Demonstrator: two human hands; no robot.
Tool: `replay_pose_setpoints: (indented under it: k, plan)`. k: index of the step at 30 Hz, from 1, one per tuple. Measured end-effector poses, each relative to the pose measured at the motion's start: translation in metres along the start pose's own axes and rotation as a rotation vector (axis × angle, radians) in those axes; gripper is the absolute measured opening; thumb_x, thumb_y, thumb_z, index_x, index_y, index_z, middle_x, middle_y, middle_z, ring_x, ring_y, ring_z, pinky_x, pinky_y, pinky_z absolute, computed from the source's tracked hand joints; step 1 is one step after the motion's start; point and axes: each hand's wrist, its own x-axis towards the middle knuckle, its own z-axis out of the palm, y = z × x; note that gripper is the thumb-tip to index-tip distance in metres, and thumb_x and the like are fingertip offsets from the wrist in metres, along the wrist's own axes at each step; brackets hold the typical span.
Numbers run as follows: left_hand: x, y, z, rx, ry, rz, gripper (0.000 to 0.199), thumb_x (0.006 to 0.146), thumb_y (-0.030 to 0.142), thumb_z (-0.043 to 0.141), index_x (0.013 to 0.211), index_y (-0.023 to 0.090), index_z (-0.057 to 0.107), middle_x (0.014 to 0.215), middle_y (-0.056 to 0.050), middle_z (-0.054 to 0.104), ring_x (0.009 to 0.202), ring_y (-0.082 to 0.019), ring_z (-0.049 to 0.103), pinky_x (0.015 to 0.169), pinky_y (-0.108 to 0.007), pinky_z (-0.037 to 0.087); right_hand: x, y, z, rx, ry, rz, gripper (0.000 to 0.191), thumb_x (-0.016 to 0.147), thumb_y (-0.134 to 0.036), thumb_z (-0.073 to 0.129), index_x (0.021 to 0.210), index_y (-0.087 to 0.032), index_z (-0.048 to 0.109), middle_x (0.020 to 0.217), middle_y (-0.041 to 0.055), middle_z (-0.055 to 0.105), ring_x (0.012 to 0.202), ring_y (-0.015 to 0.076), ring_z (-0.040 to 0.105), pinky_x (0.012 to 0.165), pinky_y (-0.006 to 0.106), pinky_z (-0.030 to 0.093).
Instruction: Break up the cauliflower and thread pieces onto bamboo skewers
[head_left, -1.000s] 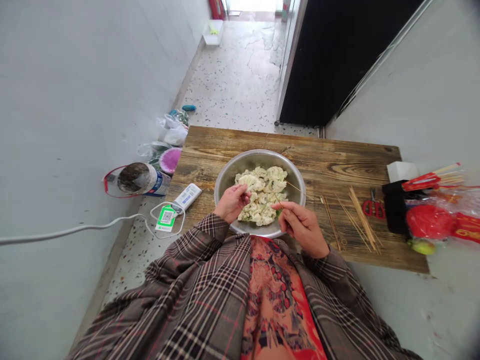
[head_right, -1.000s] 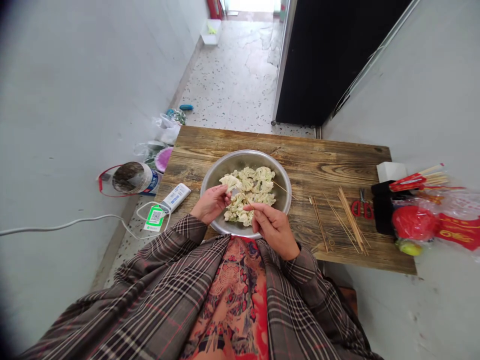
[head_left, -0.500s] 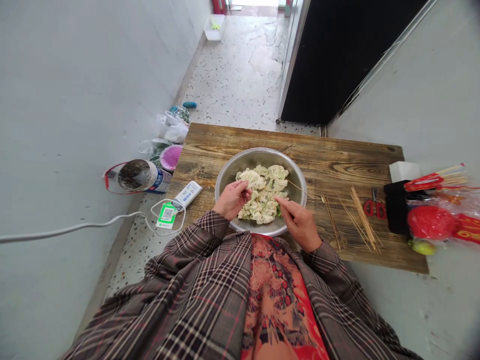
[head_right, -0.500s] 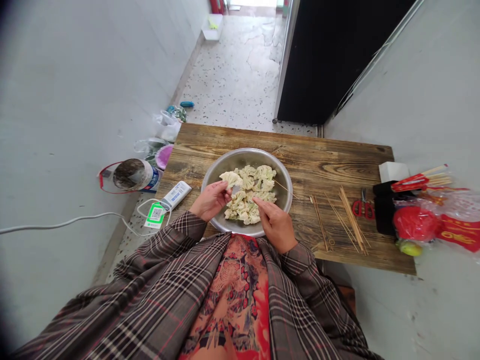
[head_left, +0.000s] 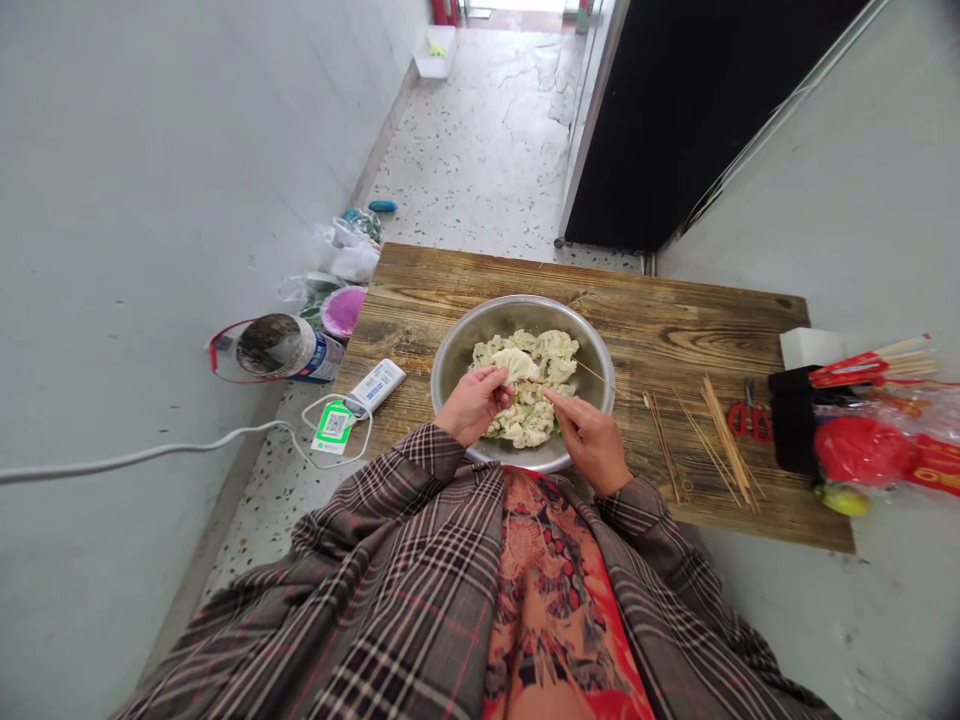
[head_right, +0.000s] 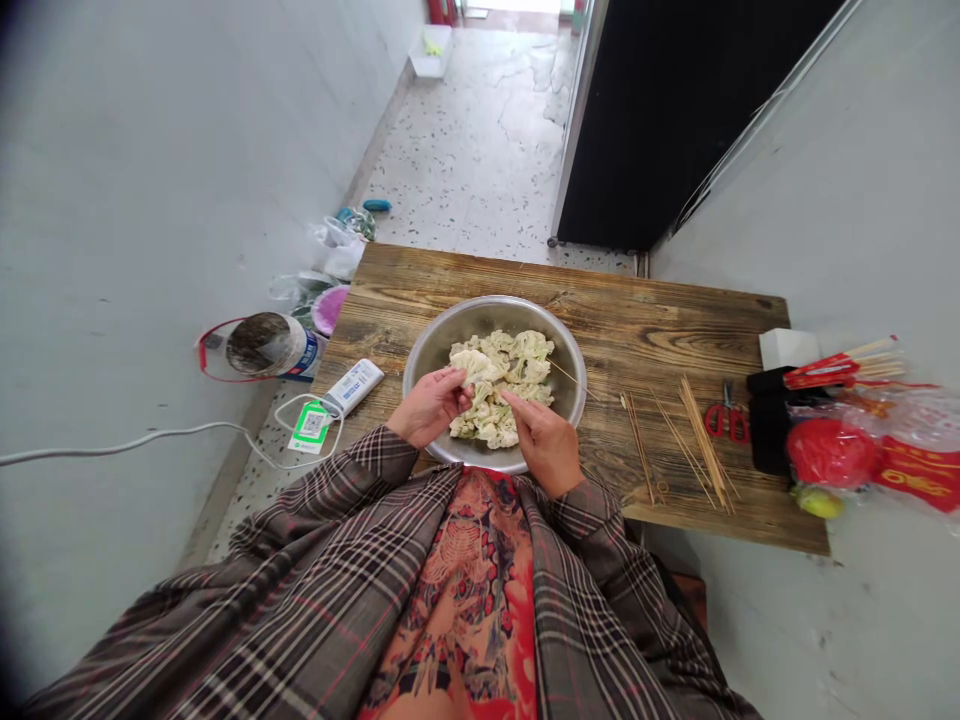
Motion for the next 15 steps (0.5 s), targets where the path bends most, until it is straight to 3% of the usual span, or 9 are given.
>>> replay_pose_setpoints:
  k: [15]
  plan:
    - [0.0026,-0.0062,-0.0066,0.108,-0.048,0.02,0.03,0.069,0.029,0.075,0.071,0.014,0.048,0.059,0.001,0.055,0.048,-0.005,0.045,0.049,-0.019,0.039,-0.0018,0.0043,0.0004,-0.039,-0.002,-0.033,0.037,0.096,-0.024,0.041,0.128,-0.027,0.06,0.112,0.0041,0.07,0.097,0.0185,0.067,0.085,0.028,0.051]
